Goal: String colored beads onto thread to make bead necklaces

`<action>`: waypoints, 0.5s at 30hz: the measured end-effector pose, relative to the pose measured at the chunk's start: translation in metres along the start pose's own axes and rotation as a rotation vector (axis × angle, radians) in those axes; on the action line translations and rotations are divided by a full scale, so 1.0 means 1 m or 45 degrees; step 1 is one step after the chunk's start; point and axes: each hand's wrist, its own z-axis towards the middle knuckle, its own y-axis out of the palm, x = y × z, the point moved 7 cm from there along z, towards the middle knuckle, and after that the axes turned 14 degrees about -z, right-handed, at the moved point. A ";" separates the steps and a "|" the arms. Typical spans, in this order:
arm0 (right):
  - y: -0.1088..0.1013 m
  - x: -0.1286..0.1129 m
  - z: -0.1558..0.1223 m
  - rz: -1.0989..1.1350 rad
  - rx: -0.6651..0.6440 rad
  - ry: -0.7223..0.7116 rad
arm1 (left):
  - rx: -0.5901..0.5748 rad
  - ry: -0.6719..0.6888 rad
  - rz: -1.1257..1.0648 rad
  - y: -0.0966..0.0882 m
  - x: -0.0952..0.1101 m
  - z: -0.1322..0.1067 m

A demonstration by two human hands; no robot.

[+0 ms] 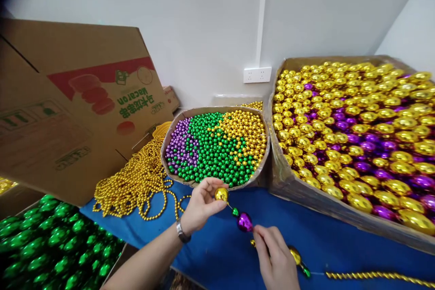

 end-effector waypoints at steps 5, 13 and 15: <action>0.003 -0.002 -0.001 -0.027 -0.029 0.018 | -0.012 0.019 0.038 0.001 0.003 -0.002; 0.002 -0.006 0.000 0.074 0.006 -0.033 | -0.015 -0.029 -0.103 0.002 0.002 -0.002; 0.008 -0.002 0.000 0.125 -0.055 0.003 | -0.042 -0.054 -0.142 0.004 0.003 -0.003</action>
